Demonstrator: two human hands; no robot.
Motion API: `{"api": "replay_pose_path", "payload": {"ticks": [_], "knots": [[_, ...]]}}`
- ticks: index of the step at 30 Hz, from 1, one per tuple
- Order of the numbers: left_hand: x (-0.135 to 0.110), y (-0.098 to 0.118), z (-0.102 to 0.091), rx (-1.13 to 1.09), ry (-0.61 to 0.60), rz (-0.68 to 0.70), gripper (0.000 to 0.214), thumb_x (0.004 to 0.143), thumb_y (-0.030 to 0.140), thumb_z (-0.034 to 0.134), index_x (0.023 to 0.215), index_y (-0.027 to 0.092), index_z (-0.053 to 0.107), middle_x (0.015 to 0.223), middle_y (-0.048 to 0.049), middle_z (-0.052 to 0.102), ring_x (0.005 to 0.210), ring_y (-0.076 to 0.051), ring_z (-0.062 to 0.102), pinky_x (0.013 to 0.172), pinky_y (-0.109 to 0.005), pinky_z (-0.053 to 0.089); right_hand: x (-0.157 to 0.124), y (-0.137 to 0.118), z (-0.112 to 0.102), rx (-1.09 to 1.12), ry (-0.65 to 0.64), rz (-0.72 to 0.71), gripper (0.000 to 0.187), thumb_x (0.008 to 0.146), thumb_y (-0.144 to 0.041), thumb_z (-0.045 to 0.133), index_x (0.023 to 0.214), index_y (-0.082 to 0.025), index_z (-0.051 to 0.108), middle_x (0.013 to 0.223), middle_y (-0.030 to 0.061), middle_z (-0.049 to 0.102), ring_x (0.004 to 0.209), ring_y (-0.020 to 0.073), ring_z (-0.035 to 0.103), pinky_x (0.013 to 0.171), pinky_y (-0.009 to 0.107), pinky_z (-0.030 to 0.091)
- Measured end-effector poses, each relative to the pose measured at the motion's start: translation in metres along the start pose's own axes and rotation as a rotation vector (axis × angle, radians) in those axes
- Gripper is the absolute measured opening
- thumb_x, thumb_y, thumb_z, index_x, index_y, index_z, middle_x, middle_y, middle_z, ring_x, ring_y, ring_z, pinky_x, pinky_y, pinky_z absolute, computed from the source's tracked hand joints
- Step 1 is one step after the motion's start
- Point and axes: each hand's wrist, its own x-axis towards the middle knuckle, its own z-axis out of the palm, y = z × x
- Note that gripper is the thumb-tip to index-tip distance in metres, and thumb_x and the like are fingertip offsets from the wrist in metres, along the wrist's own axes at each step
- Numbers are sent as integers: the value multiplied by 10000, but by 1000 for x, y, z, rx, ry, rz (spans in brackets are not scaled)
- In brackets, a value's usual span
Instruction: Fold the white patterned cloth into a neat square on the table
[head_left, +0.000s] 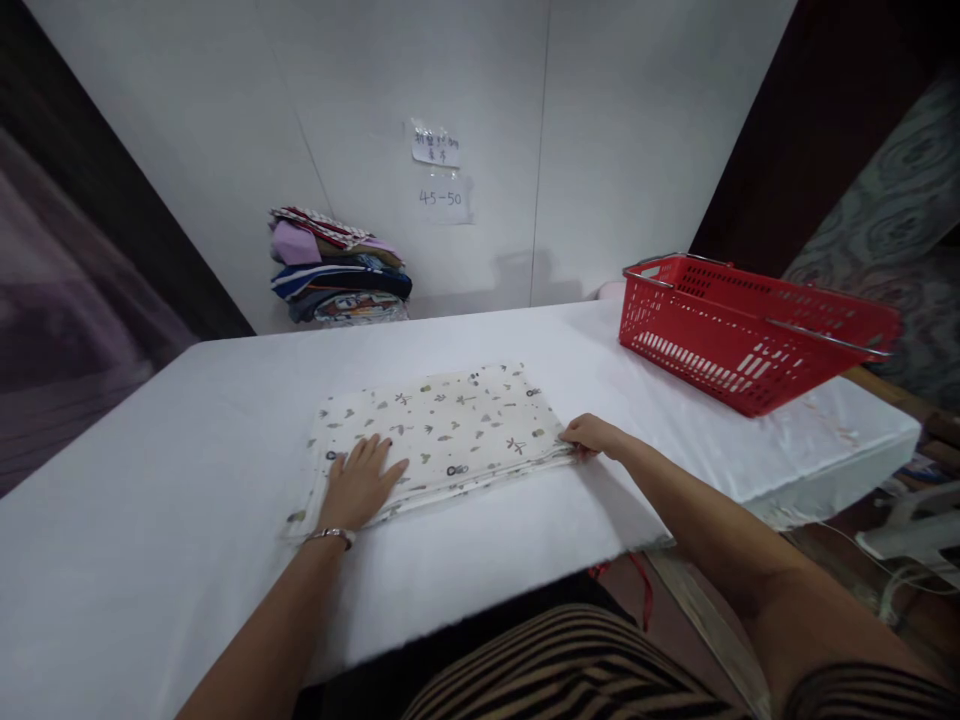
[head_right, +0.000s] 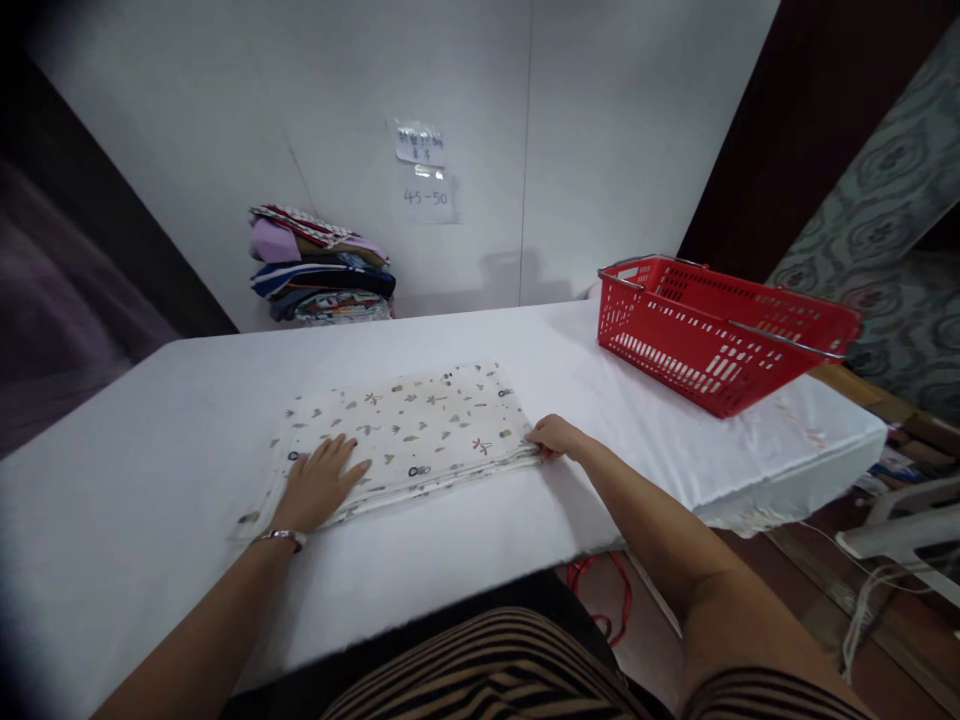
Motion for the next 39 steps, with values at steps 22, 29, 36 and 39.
{"api": "replay_pose_path", "payload": {"ticks": [22,29,36,39], "knots": [[-4,-2,1,-118,15,-48,612,858,561,298,1340,198,400,1454,-72,301,1356,-253,197,1078,-483,154,10,-1,12,-316,60,2,254,648,-301,686,530,-177,498,346,-41,442,335,109,448,368,210,336],[-14,0,-12,-229,267,-72,430,878,457,342,1165,238,576,1317,-50,504,1269,-221,375,1068,-436,220,-3,-2,18,-126,86,-36,143,695,-257,609,661,-181,493,488,-37,509,448,110,527,426,205,442],[-52,12,-16,-279,251,160,423,852,478,434,1159,229,585,1256,-61,553,1184,-221,449,1011,-400,306,-11,12,16,252,-109,7,205,723,-342,625,706,-178,503,572,-2,561,473,100,533,504,220,513],[-65,19,-11,-273,208,166,477,829,499,476,1217,227,530,1305,-72,509,1211,-226,422,1007,-402,301,-9,19,10,280,-135,-13,197,704,-343,636,665,-194,514,553,-16,537,462,98,523,497,208,510]]}}
